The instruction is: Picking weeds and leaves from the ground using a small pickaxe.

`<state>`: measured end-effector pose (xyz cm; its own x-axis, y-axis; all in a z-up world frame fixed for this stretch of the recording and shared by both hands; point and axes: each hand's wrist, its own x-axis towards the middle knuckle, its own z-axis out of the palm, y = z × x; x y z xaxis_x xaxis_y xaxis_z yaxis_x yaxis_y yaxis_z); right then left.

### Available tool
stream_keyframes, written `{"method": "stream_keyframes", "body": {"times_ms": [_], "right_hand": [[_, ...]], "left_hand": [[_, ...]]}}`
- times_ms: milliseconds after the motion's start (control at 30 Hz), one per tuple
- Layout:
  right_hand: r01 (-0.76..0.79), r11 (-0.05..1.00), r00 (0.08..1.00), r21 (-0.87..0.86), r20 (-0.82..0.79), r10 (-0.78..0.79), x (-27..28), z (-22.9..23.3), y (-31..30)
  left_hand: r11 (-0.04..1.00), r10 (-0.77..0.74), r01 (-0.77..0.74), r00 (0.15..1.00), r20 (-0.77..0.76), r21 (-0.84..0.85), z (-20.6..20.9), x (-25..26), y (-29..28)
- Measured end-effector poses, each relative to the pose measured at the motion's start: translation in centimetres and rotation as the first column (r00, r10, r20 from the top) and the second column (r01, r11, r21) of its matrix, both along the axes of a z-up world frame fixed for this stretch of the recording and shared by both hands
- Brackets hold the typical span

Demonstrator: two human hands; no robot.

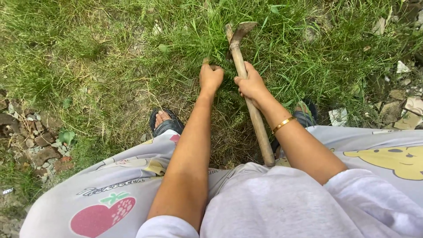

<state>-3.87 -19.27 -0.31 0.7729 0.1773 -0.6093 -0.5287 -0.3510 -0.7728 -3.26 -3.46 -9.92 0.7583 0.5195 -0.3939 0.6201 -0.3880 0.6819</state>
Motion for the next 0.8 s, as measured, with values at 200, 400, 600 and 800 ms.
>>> {"method": "stream_keyframes", "body": {"times_ms": [200, 400, 600, 800], "right_hand": [[0.005, 0.998, 0.999, 0.066, 0.040, -0.008, -0.1, -0.8, 0.1], [-0.008, 0.999, 0.996, 0.036, 0.090, 0.004, -0.1, 0.4, 0.3], [-0.006, 1.000, 0.999, 0.000, 0.049, 0.006, 0.0, 0.8, 0.3], [0.034, 0.997, 0.999, 0.065, 0.011, -0.035, 0.2, 0.1, 0.3]], "left_hand": [[0.998, 0.021, -0.027, 0.996, -0.089, -0.062, 5.2, -0.8, -1.9], [0.998, -0.057, 0.051, 0.963, -0.262, -0.033, 2.6, -1.3, -1.6], [0.996, 0.076, -0.083, 0.981, -0.181, -0.035, 1.6, -0.9, -0.9], [0.989, 0.100, -0.073, 0.970, 0.223, -0.127, -1.2, 0.0, -0.4]]}}
